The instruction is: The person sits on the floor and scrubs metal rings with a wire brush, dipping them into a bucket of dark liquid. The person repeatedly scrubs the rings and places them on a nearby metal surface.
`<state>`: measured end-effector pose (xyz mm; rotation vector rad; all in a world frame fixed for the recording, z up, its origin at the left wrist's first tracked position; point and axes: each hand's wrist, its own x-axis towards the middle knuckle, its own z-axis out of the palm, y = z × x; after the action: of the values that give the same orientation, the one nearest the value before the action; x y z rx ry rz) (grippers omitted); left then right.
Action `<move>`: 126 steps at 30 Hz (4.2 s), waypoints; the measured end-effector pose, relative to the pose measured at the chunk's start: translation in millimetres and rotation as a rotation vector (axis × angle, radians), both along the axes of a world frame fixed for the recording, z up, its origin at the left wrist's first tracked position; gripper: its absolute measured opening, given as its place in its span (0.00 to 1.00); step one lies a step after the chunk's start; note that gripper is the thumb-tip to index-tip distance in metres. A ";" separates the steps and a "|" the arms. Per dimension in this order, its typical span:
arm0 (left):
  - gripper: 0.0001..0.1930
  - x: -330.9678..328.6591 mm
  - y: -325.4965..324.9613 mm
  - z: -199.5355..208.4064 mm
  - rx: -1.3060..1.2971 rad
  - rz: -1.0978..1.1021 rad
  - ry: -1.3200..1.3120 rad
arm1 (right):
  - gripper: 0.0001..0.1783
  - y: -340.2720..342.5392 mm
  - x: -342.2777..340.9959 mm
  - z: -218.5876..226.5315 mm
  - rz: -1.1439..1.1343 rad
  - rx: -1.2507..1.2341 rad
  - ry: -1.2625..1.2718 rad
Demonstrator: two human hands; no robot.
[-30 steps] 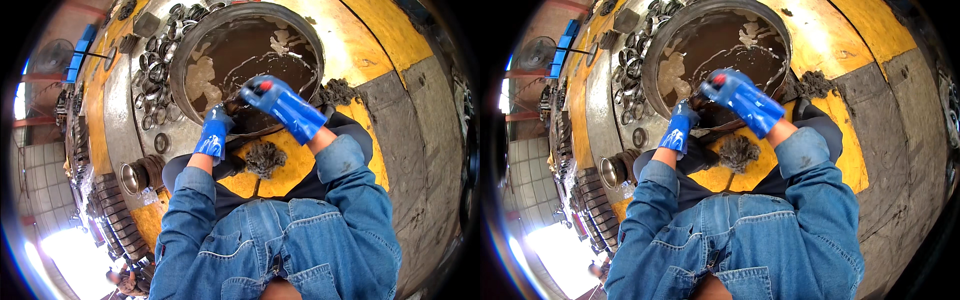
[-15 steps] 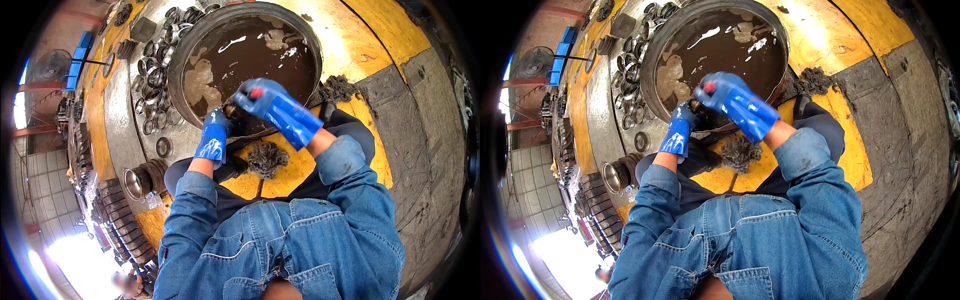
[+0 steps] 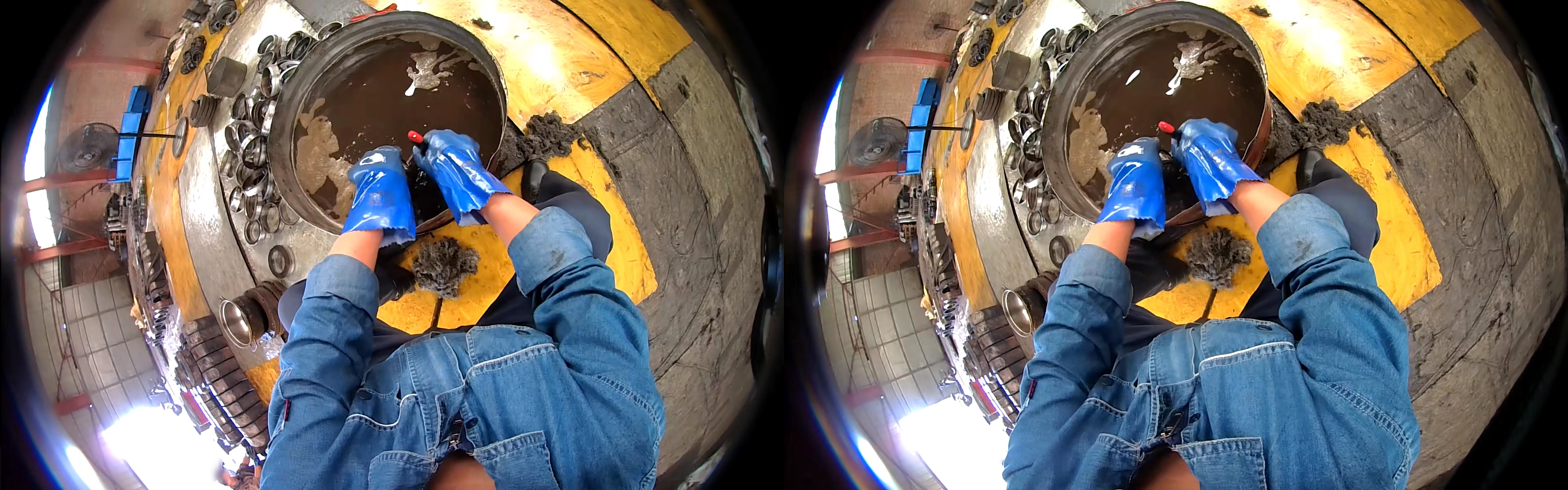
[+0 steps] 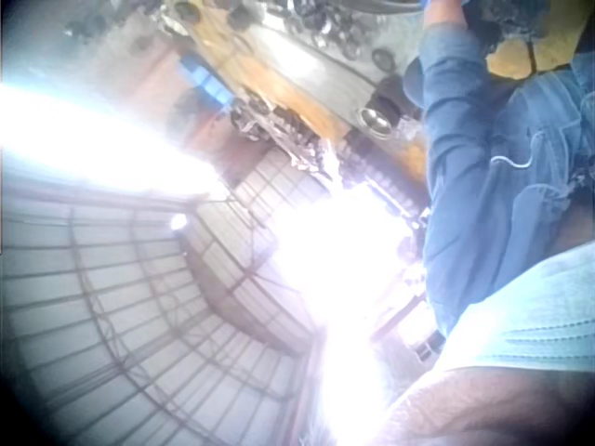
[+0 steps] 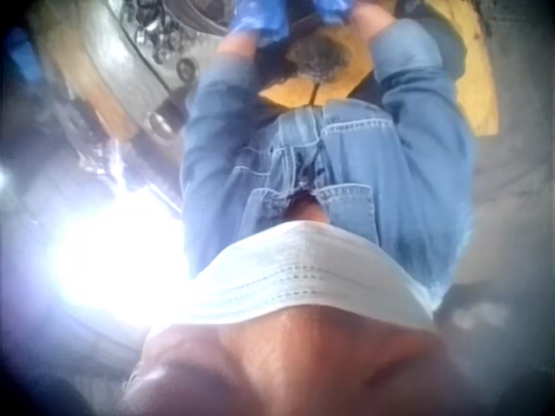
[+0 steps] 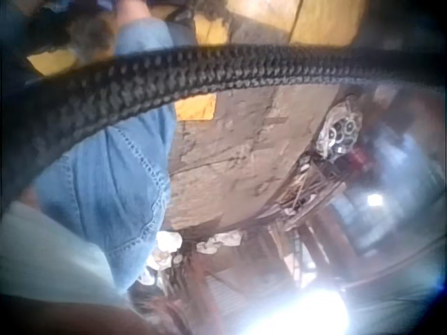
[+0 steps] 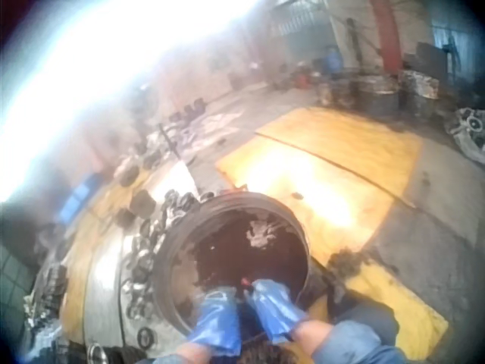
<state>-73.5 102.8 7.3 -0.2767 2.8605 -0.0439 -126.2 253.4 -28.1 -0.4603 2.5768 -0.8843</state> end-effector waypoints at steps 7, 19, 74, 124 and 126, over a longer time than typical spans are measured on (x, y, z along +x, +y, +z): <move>0.28 65.5 -50.6 -4.8 0.373 0.287 0.102 | 0.23 -0.4 -25.1 10.9 -0.163 -0.164 -0.006; 0.27 85.2 -62.1 -25.4 0.289 0.334 0.128 | 0.20 -10.2 17.4 14.2 0.106 -0.484 0.230; 0.28 80.7 -49.6 -12.8 0.420 0.354 0.228 | 0.21 0.6 6.8 15.9 0.113 -0.362 0.310; 0.28 86.6 -67.4 -36.4 0.486 0.361 0.255 | 0.24 -0.8 11.9 48.4 0.066 -0.550 0.013; 0.28 76.7 -60.7 -27.9 0.432 0.441 0.127 | 0.17 -19.0 29.5 63.6 0.320 -0.421 0.286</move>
<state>3.2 42.0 -20.6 -0.8250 2.7636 0.6850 -96.7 234.5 35.5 -1.1582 2.4434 -1.3192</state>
